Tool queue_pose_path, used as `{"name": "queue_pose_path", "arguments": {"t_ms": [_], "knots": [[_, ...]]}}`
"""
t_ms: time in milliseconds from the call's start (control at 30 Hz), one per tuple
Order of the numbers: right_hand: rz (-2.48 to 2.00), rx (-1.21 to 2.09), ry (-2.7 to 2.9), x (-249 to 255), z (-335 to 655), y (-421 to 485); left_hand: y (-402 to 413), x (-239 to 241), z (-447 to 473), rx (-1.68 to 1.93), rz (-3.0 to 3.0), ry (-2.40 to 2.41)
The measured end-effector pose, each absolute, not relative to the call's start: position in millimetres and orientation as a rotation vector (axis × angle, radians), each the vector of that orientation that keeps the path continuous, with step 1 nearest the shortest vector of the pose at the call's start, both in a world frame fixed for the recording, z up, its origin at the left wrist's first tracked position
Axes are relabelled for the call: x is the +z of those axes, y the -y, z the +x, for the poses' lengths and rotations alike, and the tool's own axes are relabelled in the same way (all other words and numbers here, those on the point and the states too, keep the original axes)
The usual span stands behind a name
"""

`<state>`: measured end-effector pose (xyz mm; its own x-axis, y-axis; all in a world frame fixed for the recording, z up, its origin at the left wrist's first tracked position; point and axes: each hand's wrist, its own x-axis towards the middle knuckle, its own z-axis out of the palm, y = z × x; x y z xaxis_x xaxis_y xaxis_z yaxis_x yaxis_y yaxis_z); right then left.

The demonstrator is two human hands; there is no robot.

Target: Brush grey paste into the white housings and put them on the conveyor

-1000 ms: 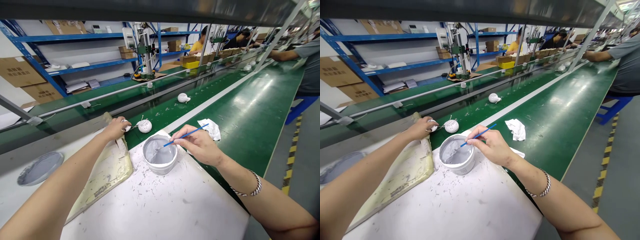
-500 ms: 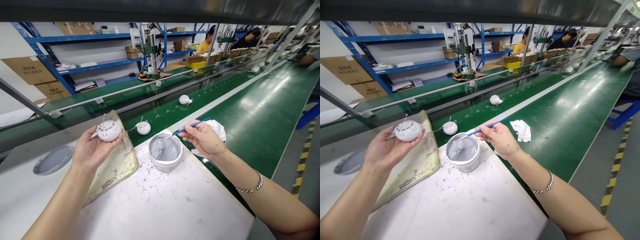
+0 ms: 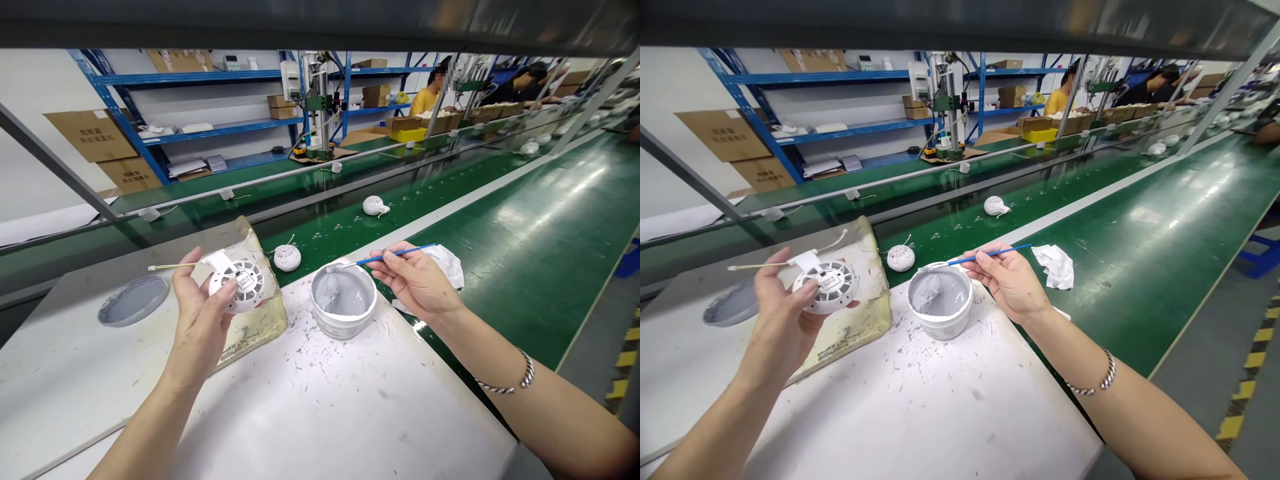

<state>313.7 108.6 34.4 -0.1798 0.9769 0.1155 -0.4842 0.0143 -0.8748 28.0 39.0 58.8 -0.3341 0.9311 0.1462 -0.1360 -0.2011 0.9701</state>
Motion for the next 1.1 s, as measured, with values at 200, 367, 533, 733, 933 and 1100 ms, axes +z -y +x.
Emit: {"name": "queue_pose_path", "arguments": {"t_ms": [200,367,533,733,933,1100], "knots": [[-0.659,1.517,0.987,36.5,314.7,-105.6,-30.8,65.6,39.4,1.562,0.841,-1.161],[-0.671,1.463,1.039,37.3,315.8,-104.9,-22.0,79.2,52.3,1.429,0.643,-1.155],[-0.694,1.060,1.349,35.7,313.7,-100.1,-14.9,83.1,56.5,1.302,0.701,-1.202],[-0.712,0.688,1.716,30.3,312.2,-92.4,-17.9,73.1,54.4,1.283,0.725,-1.214],[-0.755,0.787,1.735,32.0,313.2,-90.9,-20.2,75.6,59.9,1.359,0.678,-1.280],[-0.757,1.016,1.550,35.9,310.7,-90.6,-21.2,72.3,56.6,1.404,0.594,-1.274]]}}
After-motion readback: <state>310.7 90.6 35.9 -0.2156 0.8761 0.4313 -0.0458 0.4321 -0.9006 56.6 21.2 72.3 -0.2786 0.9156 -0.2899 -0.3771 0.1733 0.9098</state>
